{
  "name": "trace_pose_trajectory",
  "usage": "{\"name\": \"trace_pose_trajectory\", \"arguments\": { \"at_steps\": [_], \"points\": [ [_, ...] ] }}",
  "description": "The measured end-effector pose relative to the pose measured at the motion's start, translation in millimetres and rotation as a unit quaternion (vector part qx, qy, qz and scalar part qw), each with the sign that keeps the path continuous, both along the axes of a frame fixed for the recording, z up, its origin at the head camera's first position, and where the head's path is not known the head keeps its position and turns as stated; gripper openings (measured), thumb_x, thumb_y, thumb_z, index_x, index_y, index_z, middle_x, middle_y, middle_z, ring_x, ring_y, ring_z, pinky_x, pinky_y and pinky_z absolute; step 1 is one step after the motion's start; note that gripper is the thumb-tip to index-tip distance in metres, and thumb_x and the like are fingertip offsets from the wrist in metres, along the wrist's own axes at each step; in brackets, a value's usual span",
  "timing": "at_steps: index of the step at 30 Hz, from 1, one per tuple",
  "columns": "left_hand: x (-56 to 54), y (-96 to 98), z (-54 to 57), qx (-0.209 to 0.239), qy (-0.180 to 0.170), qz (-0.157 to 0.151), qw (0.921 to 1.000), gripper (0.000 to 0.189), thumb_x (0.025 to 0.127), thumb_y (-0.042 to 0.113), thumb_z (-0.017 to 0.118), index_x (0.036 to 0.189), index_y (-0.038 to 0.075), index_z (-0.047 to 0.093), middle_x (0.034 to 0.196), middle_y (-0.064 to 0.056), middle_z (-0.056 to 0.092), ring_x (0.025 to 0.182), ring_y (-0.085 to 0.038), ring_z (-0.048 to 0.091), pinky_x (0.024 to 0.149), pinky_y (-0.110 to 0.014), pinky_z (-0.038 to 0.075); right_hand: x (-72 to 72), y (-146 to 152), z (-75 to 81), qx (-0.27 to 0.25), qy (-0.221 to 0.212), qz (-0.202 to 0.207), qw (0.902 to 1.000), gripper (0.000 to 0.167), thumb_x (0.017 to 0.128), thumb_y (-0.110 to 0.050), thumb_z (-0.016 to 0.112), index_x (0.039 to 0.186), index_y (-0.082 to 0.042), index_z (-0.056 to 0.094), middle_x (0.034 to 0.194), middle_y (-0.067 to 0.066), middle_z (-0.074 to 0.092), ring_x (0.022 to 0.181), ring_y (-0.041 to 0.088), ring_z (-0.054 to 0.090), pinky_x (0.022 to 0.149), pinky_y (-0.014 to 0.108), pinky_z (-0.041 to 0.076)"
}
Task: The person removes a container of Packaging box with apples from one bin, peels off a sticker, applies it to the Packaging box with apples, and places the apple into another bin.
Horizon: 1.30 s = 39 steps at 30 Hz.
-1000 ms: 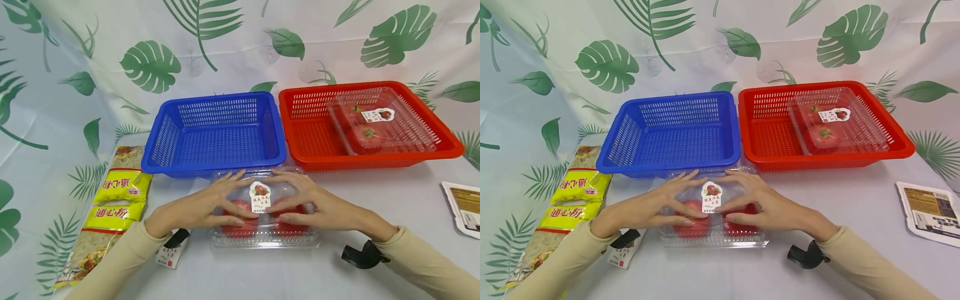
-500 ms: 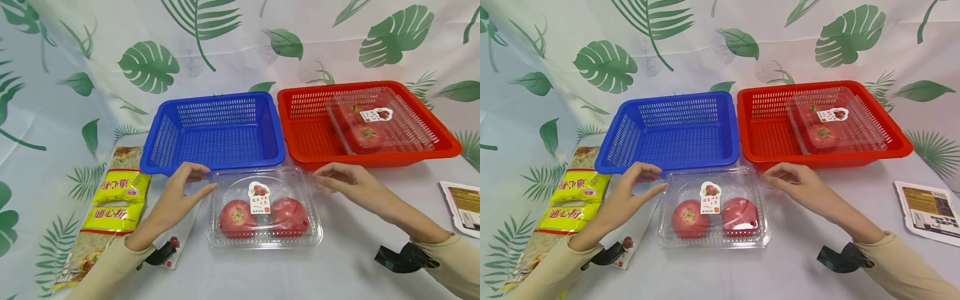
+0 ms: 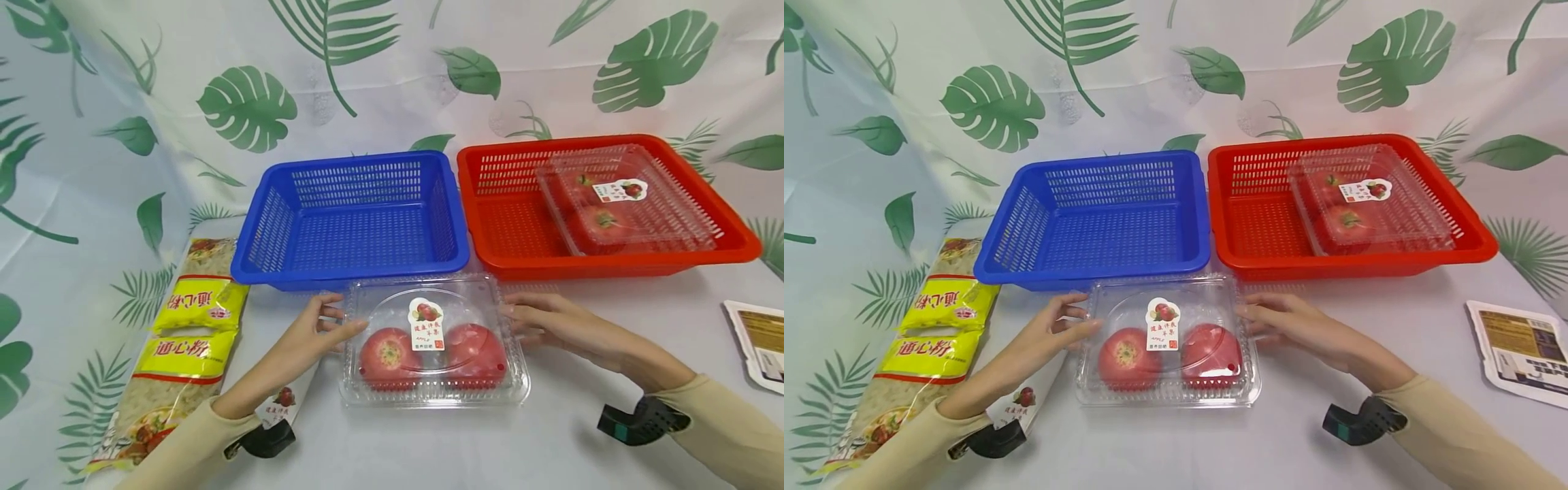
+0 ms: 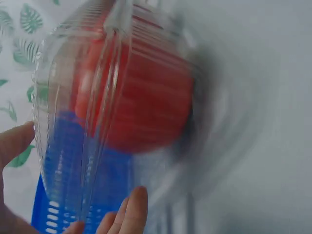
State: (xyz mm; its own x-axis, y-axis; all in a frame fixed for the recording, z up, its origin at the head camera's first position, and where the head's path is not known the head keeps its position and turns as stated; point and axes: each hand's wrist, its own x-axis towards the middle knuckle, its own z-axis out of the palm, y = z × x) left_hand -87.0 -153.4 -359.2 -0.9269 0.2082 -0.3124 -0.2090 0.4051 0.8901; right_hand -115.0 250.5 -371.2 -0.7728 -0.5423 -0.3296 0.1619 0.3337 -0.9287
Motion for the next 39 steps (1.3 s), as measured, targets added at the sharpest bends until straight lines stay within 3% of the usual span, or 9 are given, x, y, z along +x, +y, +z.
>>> {"name": "trace_pose_trajectory", "arguments": {
  "at_steps": [5, 12, 18, 22, 26, 30, 33, 35, 39],
  "points": [
    [-2.3, 6.4, -6.6, 0.064, -0.052, 0.035, 0.9960, 0.085, 0.097, 0.036, 0.070, 0.160, -0.001, 0.026, 0.147, -0.027, 0.046, 0.128, -0.039, 0.057, 0.103, -0.047, 0.054, -3.8, -4.2, -0.7, 0.003, -0.022, 0.002, 0.9998, 0.072, 0.111, -0.031, 0.046, 0.157, 0.017, 0.020, 0.159, 0.037, 0.032, 0.138, 0.047, 0.051, 0.109, 0.052, 0.049],
    [-2.4, 8.1, -15.5, 0.117, -0.097, 0.009, 0.9884, 0.084, 0.099, 0.035, 0.066, 0.162, -0.002, 0.024, 0.155, -0.028, 0.040, 0.141, -0.040, 0.046, 0.116, -0.057, 0.040, -6.5, -6.7, -1.3, -0.006, -0.033, 0.003, 0.9994, 0.072, 0.111, -0.031, 0.047, 0.158, 0.016, 0.020, 0.160, 0.035, 0.032, 0.141, 0.046, 0.047, 0.111, 0.051, 0.047],
    [1.9, 7.4, -16.5, 0.138, -0.086, -0.004, 0.9867, 0.081, 0.098, 0.032, 0.067, 0.163, 0.006, 0.025, 0.143, -0.025, 0.047, 0.129, -0.036, 0.055, 0.113, -0.056, 0.044, -6.9, -6.4, -1.0, -0.016, -0.039, 0.002, 0.9991, 0.071, 0.111, -0.029, 0.047, 0.159, 0.014, 0.019, 0.159, 0.032, 0.036, 0.139, 0.040, 0.051, 0.112, 0.049, 0.047],
    [6.1, 5.6, -17.1, 0.143, -0.087, -0.009, 0.9858, 0.079, 0.099, 0.033, 0.066, 0.165, 0.020, 0.025, 0.151, -0.025, 0.042, 0.138, -0.039, 0.048, 0.116, -0.060, 0.038, -7.1, -7.4, 1.2, -0.022, -0.057, 0.003, 0.9981, 0.072, 0.110, -0.031, 0.050, 0.162, 0.009, 0.019, 0.159, 0.027, 0.039, 0.142, 0.039, 0.048, 0.116, 0.053, 0.041],
    [9.2, 4.5, -18.1, 0.156, -0.093, -0.027, 0.9831, 0.075, 0.101, 0.034, 0.063, 0.165, 0.030, 0.024, 0.164, -0.018, 0.030, 0.147, -0.043, 0.038, 0.118, -0.066, 0.030, -7.9, -9.3, 3.6, -0.031, -0.076, 0.007, 0.9966, 0.074, 0.110, -0.034, 0.049, 0.165, 0.003, 0.017, 0.161, 0.025, 0.036, 0.150, 0.049, 0.033, 0.119, 0.061, 0.034],
    [12.0, 8.0, -17.3, 0.160, -0.091, -0.032, 0.9824, 0.078, 0.101, 0.036, 0.061, 0.165, 0.032, 0.017, 0.167, -0.014, 0.030, 0.148, -0.045, 0.037, 0.118, -0.070, 0.028, -7.5, -10.9, 5.0, -0.022, -0.079, 0.005, 0.9966, 0.074, 0.109, -0.038, 0.050, 0.164, 0.002, 0.021, 0.160, 0.023, 0.037, 0.152, 0.051, 0.026, 0.119, 0.064, 0.031],
    [15.8, 11.8, -15.5, 0.156, -0.088, -0.018, 0.9837, 0.087, 0.101, 0.035, 0.062, 0.168, 0.027, 0.008, 0.162, -0.020, 0.038, 0.149, -0.045, 0.035, 0.119, -0.071, 0.024, -6.9, -11.5, 5.2, -0.016, -0.085, 0.005, 0.9962, 0.075, 0.108, -0.039, 0.053, 0.164, -0.001, 0.023, 0.158, 0.020, 0.041, 0.149, 0.044, 0.033, 0.118, 0.066, 0.031],
    [18.4, 14.0, -13.8, 0.152, -0.080, -0.009, 0.9851, 0.088, 0.101, 0.034, 0.062, 0.168, 0.024, 0.005, 0.156, -0.024, 0.044, 0.148, -0.043, 0.038, 0.118, -0.071, 0.027, -6.4, -11.0, 4.7, -0.017, -0.084, 0.009, 0.9963, 0.074, 0.107, -0.038, 0.055, 0.164, -0.002, 0.025, 0.157, 0.017, 0.044, 0.146, 0.039, 0.040, 0.118, 0.067, 0.032],
    [22.8, 14.7, -10.6, 0.137, -0.050, -0.013, 0.9892, 0.077, 0.102, 0.034, 0.062, 0.166, 0.028, 0.018, 0.145, -0.026, 0.050, 0.137, -0.039, 0.051, 0.109, -0.061, 0.045, -6.6, -8.0, 1.9, -0.037, -0.073, 0.031, 0.9962, 0.065, 0.108, -0.032, 0.052, 0.160, 0.002, 0.034, 0.151, 0.016, 0.055, 0.137, 0.028, 0.053, 0.117, 0.065, 0.035]
  ]
}}
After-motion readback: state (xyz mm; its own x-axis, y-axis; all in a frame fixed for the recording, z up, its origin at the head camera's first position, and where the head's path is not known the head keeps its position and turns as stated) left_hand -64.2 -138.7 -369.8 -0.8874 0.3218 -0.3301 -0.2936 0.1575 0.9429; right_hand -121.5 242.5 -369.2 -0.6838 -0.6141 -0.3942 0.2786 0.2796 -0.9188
